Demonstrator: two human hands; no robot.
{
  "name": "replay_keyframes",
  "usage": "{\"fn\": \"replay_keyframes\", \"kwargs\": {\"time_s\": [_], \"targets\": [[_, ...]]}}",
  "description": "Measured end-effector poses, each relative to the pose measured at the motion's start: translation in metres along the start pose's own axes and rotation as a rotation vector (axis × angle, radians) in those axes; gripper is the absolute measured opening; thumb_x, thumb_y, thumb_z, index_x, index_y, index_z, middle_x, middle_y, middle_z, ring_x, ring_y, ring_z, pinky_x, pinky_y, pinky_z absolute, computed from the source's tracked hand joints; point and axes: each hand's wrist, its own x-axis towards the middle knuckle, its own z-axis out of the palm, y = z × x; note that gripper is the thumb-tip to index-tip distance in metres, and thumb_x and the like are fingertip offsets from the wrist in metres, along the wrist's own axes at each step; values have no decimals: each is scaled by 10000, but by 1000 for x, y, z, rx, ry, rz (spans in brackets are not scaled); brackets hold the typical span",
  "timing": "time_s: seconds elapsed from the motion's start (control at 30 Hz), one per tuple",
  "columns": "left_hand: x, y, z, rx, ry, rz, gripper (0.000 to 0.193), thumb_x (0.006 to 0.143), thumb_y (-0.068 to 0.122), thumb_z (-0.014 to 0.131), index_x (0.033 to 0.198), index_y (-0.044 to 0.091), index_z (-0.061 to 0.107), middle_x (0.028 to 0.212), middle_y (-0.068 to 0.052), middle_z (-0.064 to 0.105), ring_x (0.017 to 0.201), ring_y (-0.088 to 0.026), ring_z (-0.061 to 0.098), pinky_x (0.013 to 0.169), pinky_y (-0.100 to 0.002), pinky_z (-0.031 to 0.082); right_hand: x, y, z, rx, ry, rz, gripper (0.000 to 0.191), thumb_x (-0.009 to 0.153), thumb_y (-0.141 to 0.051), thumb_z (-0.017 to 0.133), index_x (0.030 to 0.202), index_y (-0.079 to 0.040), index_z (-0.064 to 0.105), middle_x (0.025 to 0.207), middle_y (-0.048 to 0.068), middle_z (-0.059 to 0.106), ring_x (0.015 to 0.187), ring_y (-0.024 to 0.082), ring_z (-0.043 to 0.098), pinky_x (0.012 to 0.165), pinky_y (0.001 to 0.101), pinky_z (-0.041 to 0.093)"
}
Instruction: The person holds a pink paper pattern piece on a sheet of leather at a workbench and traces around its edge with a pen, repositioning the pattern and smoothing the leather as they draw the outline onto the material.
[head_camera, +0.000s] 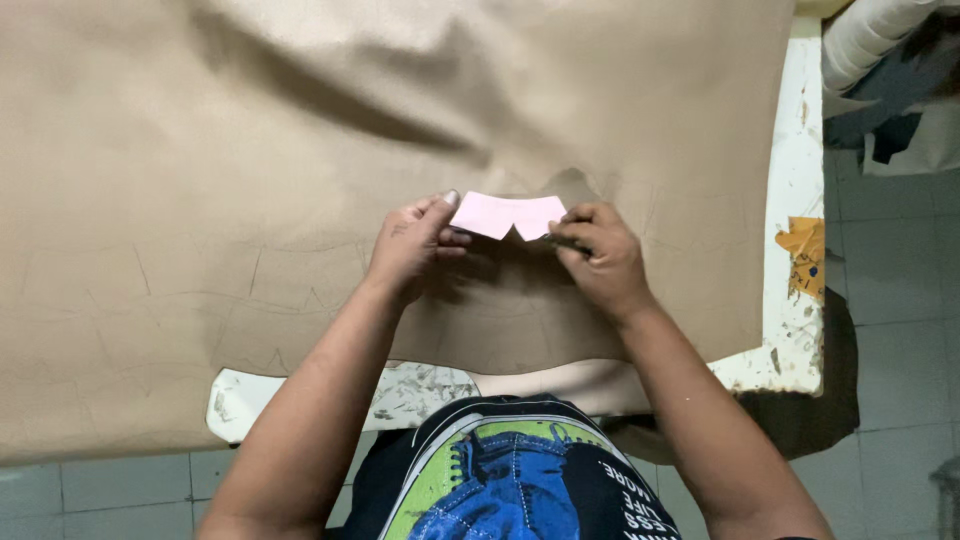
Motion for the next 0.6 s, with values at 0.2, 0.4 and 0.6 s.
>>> {"fn": "replay_keyframes", "kwargs": {"time_s": [0.2, 0.4, 0.6], "targets": [[-6, -2, 3, 545, 195, 287, 301, 894, 99, 713, 1176, -4, 688, 992, -95, 770, 882, -168, 733, 812, -292, 578, -12, 6, 18, -187, 28, 100, 255, 887, -86, 727, 1138, -47, 738, 1148, 115, 632, 1040, 264, 668, 883, 349, 555], [-16, 5, 19, 707, 268, 385, 288, 915, 127, 715, 1178, 12, 694, 1060, -131, 761, 926, -211, 740, 843, -334, 581, -16, 13, 11, -224, -27, 211, 278, 900, -172, 751, 1177, -146, 761, 1063, 91, 602, 930, 254, 641, 798, 361, 532], [-20, 9, 11, 1027, 338, 436, 277, 914, 165, 731, 1179, 82, 726, 1146, -110, 677, 1079, -296, 633, 949, -402, 498, -19, -2, 18, -337, -2, 182, 293, 886, -252, 805, 1169, -183, 780, 1022, 80, 577, 887, 242, 634, 758, 374, 533]]}}
